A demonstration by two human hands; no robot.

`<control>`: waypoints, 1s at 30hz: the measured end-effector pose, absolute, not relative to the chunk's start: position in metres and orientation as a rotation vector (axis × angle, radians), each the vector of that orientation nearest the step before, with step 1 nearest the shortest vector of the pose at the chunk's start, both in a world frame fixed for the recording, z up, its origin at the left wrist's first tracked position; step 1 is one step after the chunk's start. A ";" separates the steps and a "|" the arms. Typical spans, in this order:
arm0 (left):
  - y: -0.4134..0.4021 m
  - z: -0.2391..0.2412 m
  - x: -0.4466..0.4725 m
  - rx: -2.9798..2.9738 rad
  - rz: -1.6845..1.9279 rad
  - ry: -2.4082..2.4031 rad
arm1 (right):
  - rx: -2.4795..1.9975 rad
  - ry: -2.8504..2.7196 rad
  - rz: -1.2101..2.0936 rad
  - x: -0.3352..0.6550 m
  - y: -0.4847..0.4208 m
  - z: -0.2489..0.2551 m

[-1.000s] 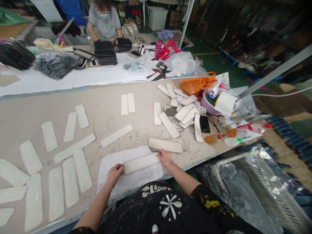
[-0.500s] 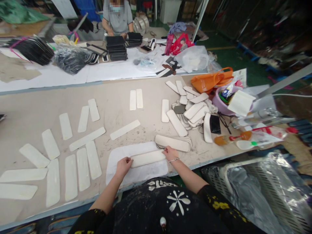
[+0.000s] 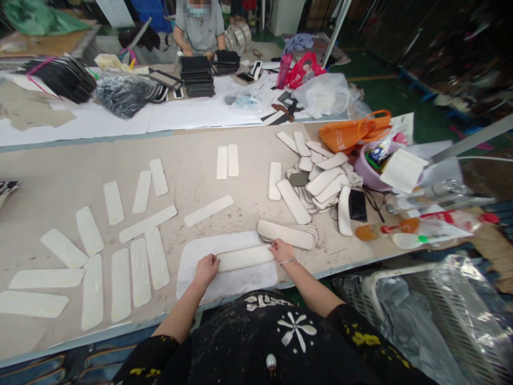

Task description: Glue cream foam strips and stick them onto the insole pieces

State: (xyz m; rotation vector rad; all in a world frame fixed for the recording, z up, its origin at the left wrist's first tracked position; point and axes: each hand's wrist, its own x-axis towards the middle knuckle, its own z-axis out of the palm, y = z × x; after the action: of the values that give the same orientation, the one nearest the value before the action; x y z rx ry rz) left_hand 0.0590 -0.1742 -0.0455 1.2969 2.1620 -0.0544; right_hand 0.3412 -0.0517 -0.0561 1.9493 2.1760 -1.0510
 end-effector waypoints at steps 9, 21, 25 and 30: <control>-0.171 -0.046 0.059 1.316 -0.130 2.175 | 1.939 2.165 -1.032 0.341 -0.052 -0.055; -0.167 -0.048 0.060 1.302 -0.207 2.195 | 1.891 2.130 -1.002 0.341 -0.047 -0.054; -0.166 -0.046 0.062 1.275 -0.224 2.210 | 1.881 2.144 -1.009 0.341 -0.047 -0.053; -0.162 -0.043 0.059 1.235 -0.246 2.217 | 1.877 2.150 -1.009 0.341 -0.047 -0.053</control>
State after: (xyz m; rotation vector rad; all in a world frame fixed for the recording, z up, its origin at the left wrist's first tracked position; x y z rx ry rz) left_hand 0.0594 -0.1623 -0.0431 1.2350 2.2169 -0.2465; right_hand 0.3407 -0.0474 -0.0534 1.8768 2.1504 -1.0094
